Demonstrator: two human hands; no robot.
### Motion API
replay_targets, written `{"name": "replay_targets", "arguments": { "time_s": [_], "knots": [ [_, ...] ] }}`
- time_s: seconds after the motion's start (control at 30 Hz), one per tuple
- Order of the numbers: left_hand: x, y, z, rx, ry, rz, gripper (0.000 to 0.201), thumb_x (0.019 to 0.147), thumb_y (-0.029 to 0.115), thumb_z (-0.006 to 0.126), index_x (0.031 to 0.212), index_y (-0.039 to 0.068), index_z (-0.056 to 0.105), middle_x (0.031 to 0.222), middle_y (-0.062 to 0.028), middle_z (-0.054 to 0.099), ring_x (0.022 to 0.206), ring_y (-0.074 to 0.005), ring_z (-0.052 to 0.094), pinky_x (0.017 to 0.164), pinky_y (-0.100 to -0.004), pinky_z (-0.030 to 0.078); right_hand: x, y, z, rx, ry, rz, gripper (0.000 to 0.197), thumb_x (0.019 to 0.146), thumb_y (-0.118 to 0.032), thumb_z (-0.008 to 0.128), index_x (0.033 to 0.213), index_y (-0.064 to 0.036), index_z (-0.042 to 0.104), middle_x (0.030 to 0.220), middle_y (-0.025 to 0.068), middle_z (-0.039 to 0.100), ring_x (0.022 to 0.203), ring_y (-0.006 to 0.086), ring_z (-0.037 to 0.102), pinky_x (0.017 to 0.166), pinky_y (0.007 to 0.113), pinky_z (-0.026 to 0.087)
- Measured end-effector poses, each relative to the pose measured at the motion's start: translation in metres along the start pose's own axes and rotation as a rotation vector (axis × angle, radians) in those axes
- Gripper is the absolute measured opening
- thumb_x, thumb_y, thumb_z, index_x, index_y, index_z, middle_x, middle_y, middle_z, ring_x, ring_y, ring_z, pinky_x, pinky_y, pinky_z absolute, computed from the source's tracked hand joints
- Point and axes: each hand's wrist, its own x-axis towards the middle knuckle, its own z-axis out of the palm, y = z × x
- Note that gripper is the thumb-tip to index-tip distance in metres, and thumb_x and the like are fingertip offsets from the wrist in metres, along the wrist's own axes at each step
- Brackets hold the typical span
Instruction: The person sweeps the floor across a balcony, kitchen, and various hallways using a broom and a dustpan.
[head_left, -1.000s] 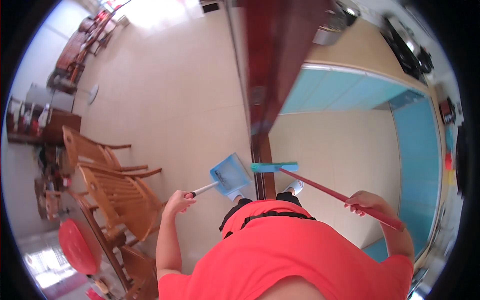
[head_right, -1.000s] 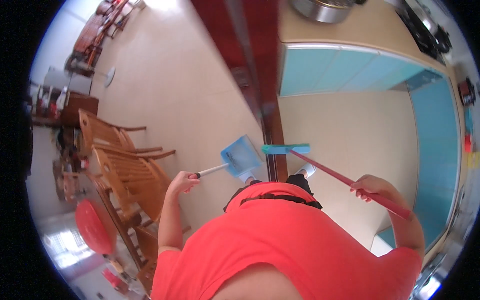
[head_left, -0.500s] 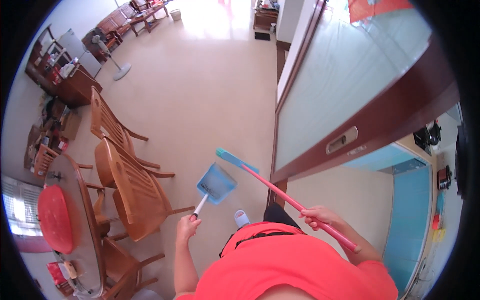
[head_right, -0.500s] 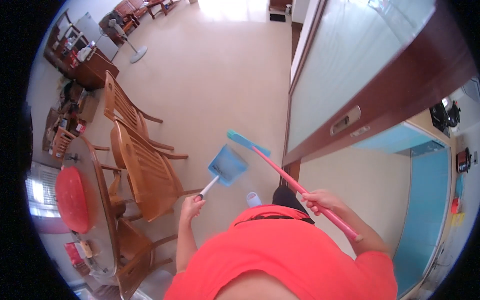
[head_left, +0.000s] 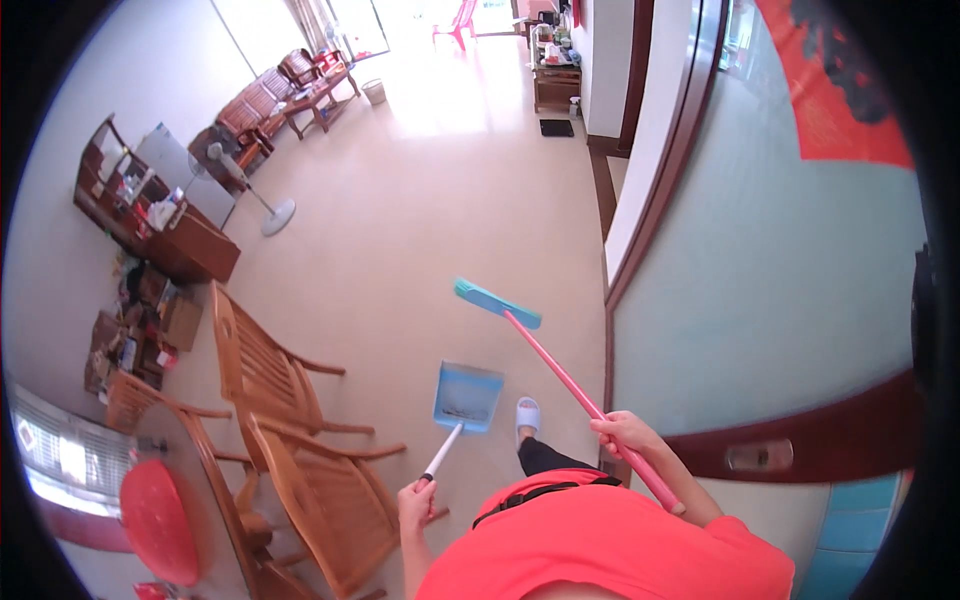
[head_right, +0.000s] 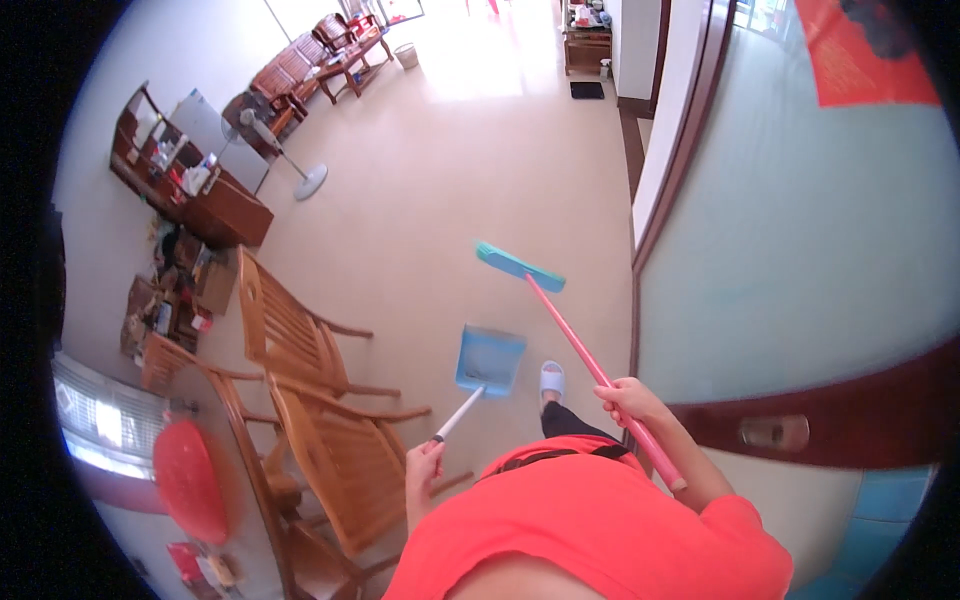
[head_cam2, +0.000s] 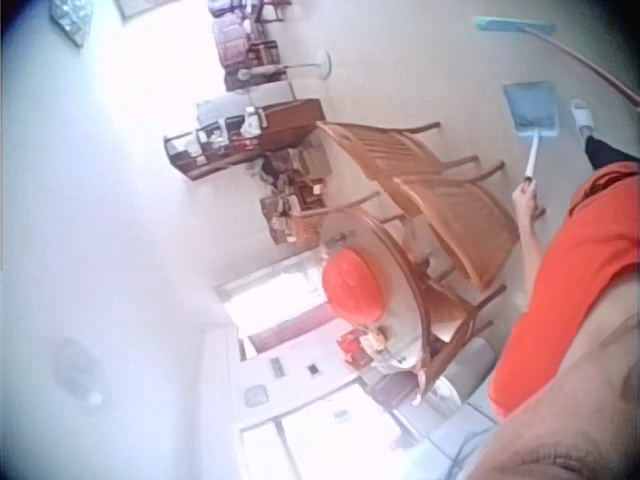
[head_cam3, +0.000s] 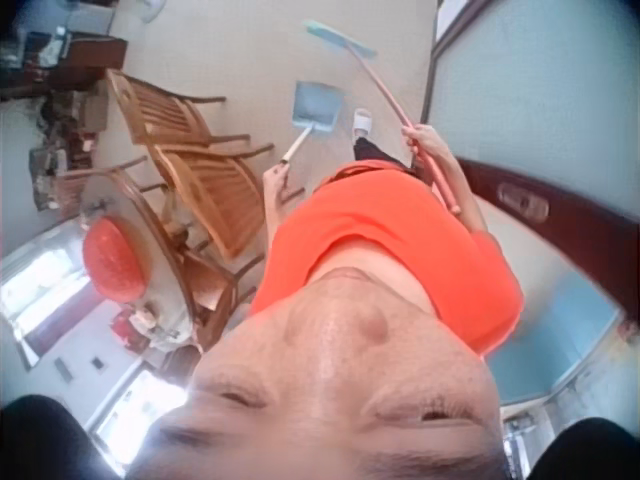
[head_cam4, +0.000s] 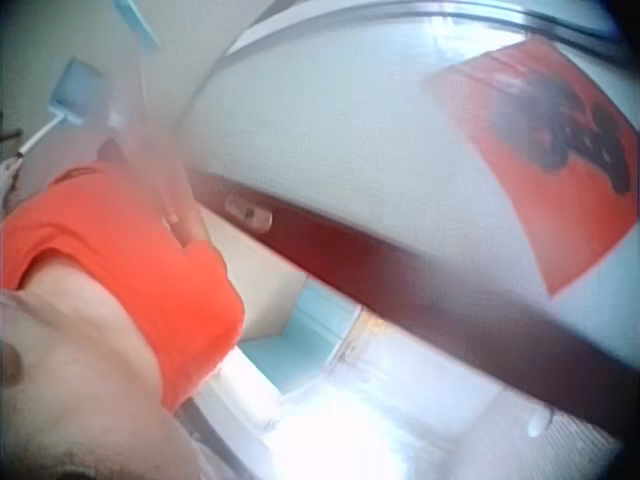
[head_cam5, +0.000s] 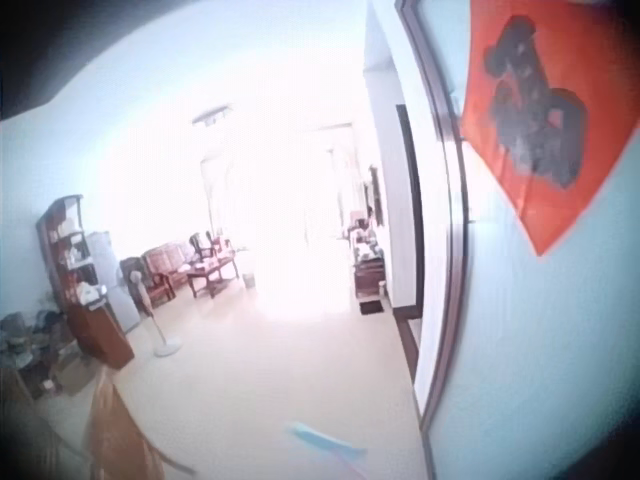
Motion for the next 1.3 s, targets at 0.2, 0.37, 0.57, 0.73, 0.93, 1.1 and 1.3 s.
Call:
{"name": "replay_targets", "arguments": {
  "time_s": [0.2,0.37,0.57,0.73,0.93,1.1,1.3],
  "knots": [
    [0.102,0.106,-0.006,-0.079,0.086,-0.032,0.017,0.078,0.015,0.061,0.067,0.005,0.054,0.051,0.0012,0.045,0.035,-0.0082,0.042,0.031,-0.0222,0.032,0.089,-0.109,-0.011,-0.141,0.092,-0.087,0.029,0.081,-0.029,0.061,0.076,-0.002,0.051,0.06,0.0001,0.051,0.041,0.0063,0.047,0.035,0.022,0.038],
    [0.18,0.195,-0.003,-0.115,0.087,0.018,0.014,0.081,0.014,0.061,0.073,0.005,0.055,0.052,0.0022,0.044,0.035,-0.0064,0.04,0.031,-0.0203,0.03,0.144,-0.186,-0.02,-0.098,0.151,-0.084,0.029,0.081,-0.028,0.061,0.077,-0.0021,0.051,0.06,0.0002,0.051,0.04,0.0058,0.047,0.034,0.021,0.038],
    [0.306,0.288,0.002,-0.176,0.113,-0.002,0.014,0.083,0.015,0.059,0.075,0.004,0.054,0.054,0.0029,0.044,0.036,-0.0061,0.039,0.032,-0.0198,0.032,0.22,-0.258,-0.029,-0.066,0.267,-0.079,0.03,0.081,-0.029,0.062,0.072,-0.0031,0.051,0.057,-0.0002,0.049,0.041,0.006,0.047,0.033,0.021,0.037],
    [0.425,0.36,0.01,-0.117,0.037,0.011,0.016,0.081,0.016,0.06,0.073,0.004,0.054,0.054,0.0014,0.045,0.036,-0.0071,0.04,0.031,-0.0207,0.033,0.282,-0.315,-0.022,-0.095,0.38,-0.016,0.028,0.082,-0.029,0.06,0.075,-0.0044,0.05,0.058,-0.0006,0.05,0.04,0.0051,0.046,0.032,0.021,0.037],
    [0.549,0.482,0.028,0.015,-0.081,0.033,0.019,0.08,0.018,0.061,0.071,0.004,0.052,0.054,0.0001,0.046,0.035,-0.0081,0.042,0.03,-0.0217,0.032,0.335,-0.382,-0.02,0.094,0.464,0.035,0.029,0.081,-0.029,0.062,0.071,-0.0043,0.051,0.056,0.0,0.049,0.04,0.0069,0.046,0.034,0.024,0.037],
    [0.631,0.563,0.082,0.091,-0.184,0.1,0.019,0.08,0.018,0.061,0.07,0.005,0.052,0.054,0.0006,0.046,0.035,-0.008,0.042,0.03,-0.0218,0.032,0.378,-0.433,-0.039,0.233,0.507,0.055,0.031,0.081,-0.03,0.062,0.068,-0.0044,0.051,0.055,-0.0003,0.048,0.039,0.007,0.045,0.034,0.024,0.037],
    [0.707,0.651,0.166,0.107,-0.211,0.136,0.019,0.08,0.019,0.062,0.071,0.005,0.053,0.054,0.0003,0.047,0.035,-0.0081,0.043,0.03,-0.0214,0.033,0.449,-0.503,-0.101,0.223,0.503,0.059,0.031,0.082,-0.032,0.061,0.069,-0.0058,0.05,0.057,-0.0002,0.05,0.039,0.0059,0.046,0.034,0.022,0.037]
  ]
}}
